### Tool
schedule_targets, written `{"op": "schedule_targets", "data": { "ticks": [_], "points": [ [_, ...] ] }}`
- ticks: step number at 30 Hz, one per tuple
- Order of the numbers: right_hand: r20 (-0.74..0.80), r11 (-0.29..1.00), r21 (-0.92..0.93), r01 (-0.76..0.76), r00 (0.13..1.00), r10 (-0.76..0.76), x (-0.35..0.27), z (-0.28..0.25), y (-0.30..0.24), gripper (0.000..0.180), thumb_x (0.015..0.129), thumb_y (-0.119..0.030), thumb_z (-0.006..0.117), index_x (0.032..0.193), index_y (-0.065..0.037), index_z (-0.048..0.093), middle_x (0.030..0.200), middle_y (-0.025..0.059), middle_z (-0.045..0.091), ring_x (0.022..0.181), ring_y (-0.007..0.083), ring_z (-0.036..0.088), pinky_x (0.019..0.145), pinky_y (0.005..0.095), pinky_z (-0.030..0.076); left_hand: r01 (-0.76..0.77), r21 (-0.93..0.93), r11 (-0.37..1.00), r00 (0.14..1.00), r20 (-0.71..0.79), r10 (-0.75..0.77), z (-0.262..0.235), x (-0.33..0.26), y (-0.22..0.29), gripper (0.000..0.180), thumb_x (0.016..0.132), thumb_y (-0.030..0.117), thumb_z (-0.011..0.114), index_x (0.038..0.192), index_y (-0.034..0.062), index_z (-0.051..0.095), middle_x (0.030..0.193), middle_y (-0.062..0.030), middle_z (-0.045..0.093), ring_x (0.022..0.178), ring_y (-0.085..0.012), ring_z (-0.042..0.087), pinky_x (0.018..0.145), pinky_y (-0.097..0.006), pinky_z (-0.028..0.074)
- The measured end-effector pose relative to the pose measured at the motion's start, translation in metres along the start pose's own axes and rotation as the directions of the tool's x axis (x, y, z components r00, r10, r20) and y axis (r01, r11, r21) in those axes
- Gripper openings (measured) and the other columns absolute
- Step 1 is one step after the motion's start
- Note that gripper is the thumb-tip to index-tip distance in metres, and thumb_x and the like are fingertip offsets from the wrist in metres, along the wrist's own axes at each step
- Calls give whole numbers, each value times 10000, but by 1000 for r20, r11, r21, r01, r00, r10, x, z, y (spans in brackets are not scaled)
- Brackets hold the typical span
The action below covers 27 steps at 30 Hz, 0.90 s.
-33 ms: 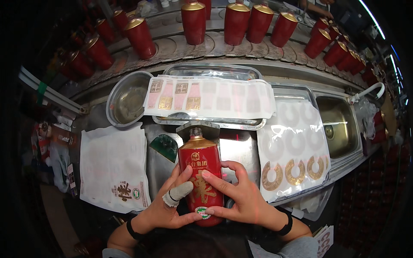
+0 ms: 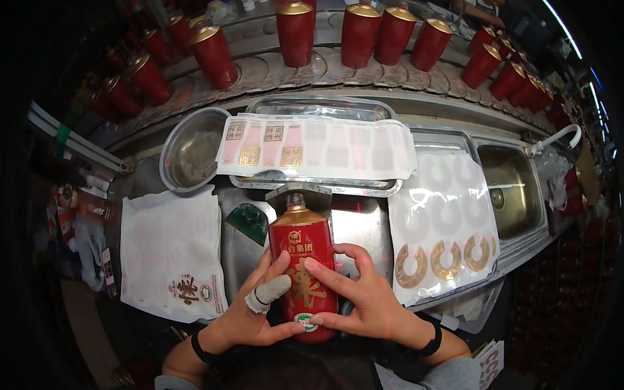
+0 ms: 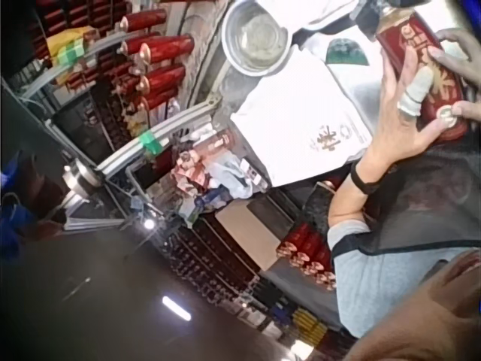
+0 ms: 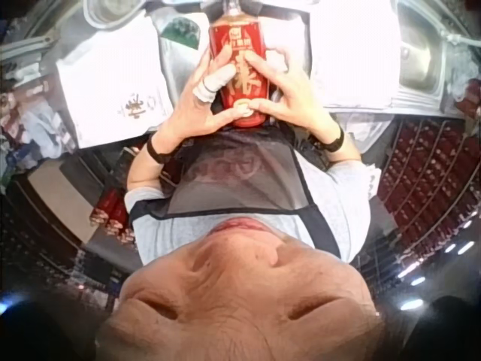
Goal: Applying labels and decorative seals to red and gold liquor bottles on a production line.
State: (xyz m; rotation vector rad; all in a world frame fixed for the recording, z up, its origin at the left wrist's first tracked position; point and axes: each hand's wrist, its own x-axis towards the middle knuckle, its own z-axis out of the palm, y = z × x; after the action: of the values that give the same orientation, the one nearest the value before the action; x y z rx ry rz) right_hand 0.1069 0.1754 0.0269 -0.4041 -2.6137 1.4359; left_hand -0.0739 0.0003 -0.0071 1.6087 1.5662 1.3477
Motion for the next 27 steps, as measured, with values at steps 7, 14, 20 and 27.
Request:
{"op": "schedule_targets", "data": {
  "ticks": [7,14,20,27],
  "points": [
    [-10,1000,9,2,1000,-2,2,2,0,787,753,-381,852,1455,-242,524,1414,199,355,1122,382,633,929,430,566,21,-33,999,1000,2,-20,0,-1,-3,761,811,328,811,1469,196,453,1601,-122,340,1449,-546,233,1125,-555,333],
    [-4,1000,-31,0,1000,0,3,5,-3,831,743,-381,848,1481,-251,487,1410,200,362,1141,391,613,927,443,561,-13,-23,1000,1000,-8,13,-2,-2,-4,783,808,324,813,1465,129,433,1582,-181,344,1417,-544,301,1144,-560,308],
    [-57,999,-34,31,998,-33,0,12,-1,855,723,-373,848,1483,-217,488,1385,211,412,1241,387,529,943,450,525,-29,-37,999,999,-24,28,0,-3,-3,814,805,296,817,1485,134,401,1579,-191,342,1418,-525,312,1152,-548,305],
    [-74,999,-31,45,996,-47,-3,14,-1,876,736,-370,841,1501,-175,460,1387,209,445,1239,381,545,995,433,498,-55,-70,996,997,-52,52,1,-7,-4,799,835,300,791,1495,93,391,1587,-201,323,1440,-488,297,1173,-496,289]
  ]
}}
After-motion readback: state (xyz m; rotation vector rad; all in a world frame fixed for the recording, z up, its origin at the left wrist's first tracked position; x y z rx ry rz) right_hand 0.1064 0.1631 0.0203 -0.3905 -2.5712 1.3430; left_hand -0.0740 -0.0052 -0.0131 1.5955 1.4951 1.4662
